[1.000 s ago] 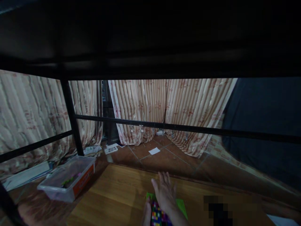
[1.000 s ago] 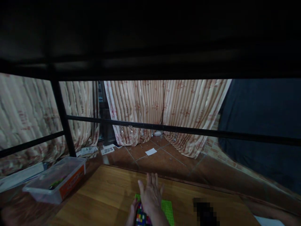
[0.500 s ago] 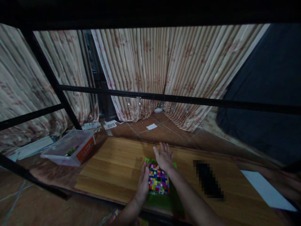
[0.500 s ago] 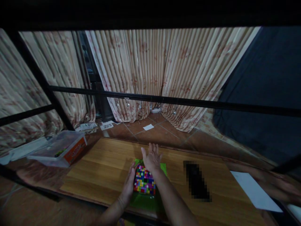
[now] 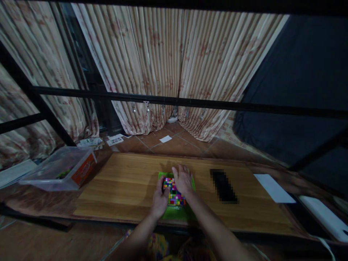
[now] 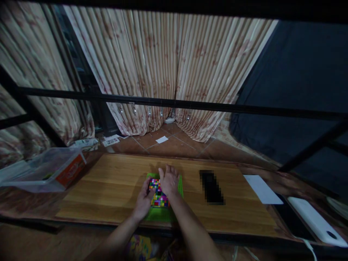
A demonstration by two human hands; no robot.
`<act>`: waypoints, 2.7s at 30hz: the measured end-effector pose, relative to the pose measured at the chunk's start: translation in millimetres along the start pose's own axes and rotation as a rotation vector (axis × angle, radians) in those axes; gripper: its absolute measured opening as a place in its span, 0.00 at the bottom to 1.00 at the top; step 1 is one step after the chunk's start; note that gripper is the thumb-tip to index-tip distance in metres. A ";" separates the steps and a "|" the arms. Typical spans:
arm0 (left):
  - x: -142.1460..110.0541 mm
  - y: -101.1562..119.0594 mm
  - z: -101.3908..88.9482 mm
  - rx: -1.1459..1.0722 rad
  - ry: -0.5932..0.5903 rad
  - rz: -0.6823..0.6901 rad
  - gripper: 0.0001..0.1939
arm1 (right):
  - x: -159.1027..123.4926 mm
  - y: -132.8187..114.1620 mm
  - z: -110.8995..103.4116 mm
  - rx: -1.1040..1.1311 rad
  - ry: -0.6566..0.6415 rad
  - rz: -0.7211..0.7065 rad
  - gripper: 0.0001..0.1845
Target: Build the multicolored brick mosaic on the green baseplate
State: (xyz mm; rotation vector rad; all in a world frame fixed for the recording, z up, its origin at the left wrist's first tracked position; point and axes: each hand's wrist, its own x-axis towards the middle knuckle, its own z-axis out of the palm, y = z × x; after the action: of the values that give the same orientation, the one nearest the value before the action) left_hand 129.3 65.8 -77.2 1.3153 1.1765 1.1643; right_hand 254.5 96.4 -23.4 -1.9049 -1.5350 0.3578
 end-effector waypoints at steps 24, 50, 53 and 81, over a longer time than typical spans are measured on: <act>-3.8 8.7 -5.6 0.039 0.050 0.051 0.26 | -99.1 29.1 -13.6 0.075 0.087 -0.085 0.31; -52.9 23.5 -53.3 0.514 -0.186 0.329 0.30 | -118.3 37.8 -22.0 0.169 0.031 -0.111 0.29; -42.3 24.1 -51.2 0.360 -0.109 0.097 0.26 | -108.5 44.7 -19.8 0.336 -0.004 0.152 0.33; -38.7 38.5 -45.7 0.314 -0.207 -0.102 0.21 | -110.1 44.0 -10.4 0.412 -0.010 0.262 0.34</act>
State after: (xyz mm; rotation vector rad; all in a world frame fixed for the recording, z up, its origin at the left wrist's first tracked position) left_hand 83.1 28.5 -37.9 1.5502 1.2911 0.7688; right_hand 263.9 -15.0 -64.2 -1.7694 -1.1101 0.7396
